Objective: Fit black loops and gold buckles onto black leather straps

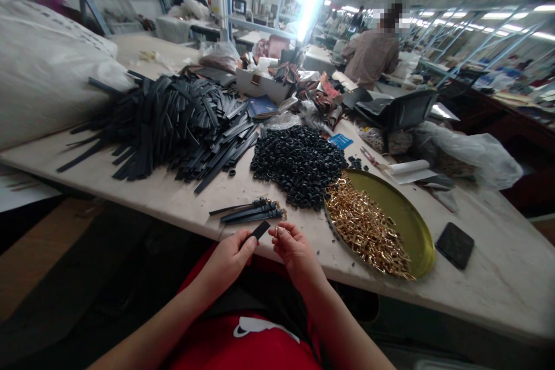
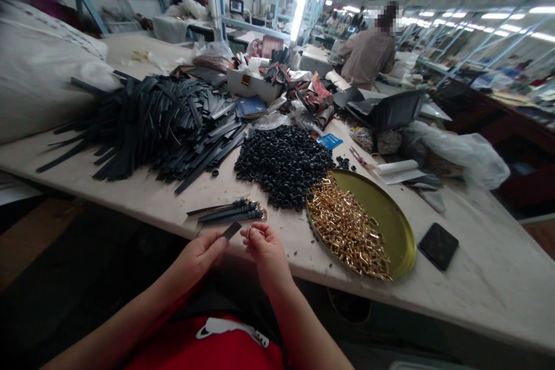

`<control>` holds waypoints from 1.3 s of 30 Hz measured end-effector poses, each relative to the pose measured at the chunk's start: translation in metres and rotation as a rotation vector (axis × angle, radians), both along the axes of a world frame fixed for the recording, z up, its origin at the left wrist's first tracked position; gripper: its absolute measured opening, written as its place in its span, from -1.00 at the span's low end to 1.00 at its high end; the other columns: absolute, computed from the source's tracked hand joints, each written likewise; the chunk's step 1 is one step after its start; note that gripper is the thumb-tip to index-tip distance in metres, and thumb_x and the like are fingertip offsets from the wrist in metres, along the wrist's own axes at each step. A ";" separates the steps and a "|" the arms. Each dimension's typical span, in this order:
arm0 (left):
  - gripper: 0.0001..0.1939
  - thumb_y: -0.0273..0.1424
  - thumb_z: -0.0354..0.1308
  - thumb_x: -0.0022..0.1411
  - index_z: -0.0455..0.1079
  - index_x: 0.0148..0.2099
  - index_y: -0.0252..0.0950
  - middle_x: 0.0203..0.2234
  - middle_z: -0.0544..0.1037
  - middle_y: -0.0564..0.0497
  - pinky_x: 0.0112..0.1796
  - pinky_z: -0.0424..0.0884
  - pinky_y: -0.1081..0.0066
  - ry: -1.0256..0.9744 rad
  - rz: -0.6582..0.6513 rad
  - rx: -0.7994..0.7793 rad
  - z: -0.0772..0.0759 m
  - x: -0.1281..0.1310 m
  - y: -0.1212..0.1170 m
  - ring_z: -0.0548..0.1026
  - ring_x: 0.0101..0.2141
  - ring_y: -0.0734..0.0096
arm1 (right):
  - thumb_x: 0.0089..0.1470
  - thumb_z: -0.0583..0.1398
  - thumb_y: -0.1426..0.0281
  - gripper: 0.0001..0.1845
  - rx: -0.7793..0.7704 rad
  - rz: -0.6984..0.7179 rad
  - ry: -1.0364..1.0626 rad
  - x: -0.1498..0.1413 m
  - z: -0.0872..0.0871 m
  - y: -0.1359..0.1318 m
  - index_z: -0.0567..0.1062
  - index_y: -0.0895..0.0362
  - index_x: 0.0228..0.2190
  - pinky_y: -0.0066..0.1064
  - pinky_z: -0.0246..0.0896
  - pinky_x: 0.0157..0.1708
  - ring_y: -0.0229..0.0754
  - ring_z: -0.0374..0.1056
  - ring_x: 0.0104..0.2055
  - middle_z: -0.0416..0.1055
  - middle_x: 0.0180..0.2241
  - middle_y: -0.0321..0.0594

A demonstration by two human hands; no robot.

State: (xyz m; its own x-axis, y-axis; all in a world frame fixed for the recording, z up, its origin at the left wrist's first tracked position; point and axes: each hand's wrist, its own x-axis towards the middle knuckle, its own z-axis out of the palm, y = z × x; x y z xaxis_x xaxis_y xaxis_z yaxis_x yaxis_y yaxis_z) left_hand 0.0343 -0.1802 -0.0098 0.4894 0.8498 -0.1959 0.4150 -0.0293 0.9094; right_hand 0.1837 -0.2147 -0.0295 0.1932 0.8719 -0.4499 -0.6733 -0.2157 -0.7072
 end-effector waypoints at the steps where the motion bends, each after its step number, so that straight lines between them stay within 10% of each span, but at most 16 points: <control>1: -0.71 -0.23 -0.14 0.23 0.29 -0.35 -0.30 -0.63 0.27 0.14 -0.53 0.16 0.51 0.022 -0.019 -0.001 0.000 -0.001 -0.002 0.27 -0.57 0.48 | -0.27 0.35 0.37 -0.66 -0.010 -0.031 0.039 -0.001 0.001 0.002 0.38 0.13 -0.39 -0.64 0.12 -0.58 -0.42 0.29 -0.55 0.50 -0.47 -0.29; 8: -0.74 -0.28 -0.13 0.21 0.35 -0.30 -0.26 -0.45 0.46 0.04 -0.39 0.25 0.49 0.071 -0.079 0.074 0.004 0.003 -0.001 0.39 -0.41 0.38 | -0.26 0.34 0.33 -0.71 -0.010 -0.003 0.144 -0.025 0.000 0.003 0.39 0.15 -0.45 -0.60 0.12 -0.59 -0.44 0.19 -0.61 0.47 -0.48 -0.33; 16: -0.76 -0.27 -0.10 0.19 0.25 -0.41 -0.30 -0.56 0.39 0.06 -0.49 0.20 0.49 0.085 -0.147 -0.081 0.000 0.005 0.007 0.34 -0.51 0.42 | -0.13 0.26 0.30 -0.79 0.034 -0.050 -0.327 -0.015 -0.009 0.001 0.35 0.13 -0.51 -0.55 0.05 -0.55 -0.41 0.10 -0.60 0.24 -0.64 -0.45; 30: -0.71 -0.20 -0.04 0.13 0.28 -0.43 -0.33 -0.66 0.30 0.15 -0.68 0.04 0.58 -0.055 -0.038 -0.361 -0.007 0.014 0.008 0.14 -0.70 0.61 | -0.09 0.21 0.17 -0.71 -0.049 0.162 -0.087 -0.008 -0.015 -0.003 0.34 0.14 -0.49 -0.50 0.06 -0.55 -0.36 0.16 -0.60 0.29 -0.63 -0.39; 39: -0.66 -0.17 -0.06 0.17 0.27 -0.45 -0.33 -0.64 0.26 0.13 -0.62 0.08 0.56 -0.101 -0.018 -0.237 0.002 0.014 -0.014 0.16 -0.63 0.57 | -0.08 0.21 0.23 -0.76 0.037 0.173 -0.063 -0.009 -0.008 -0.019 0.35 0.15 -0.46 -0.51 0.07 -0.54 -0.36 0.15 -0.59 0.27 -0.60 -0.39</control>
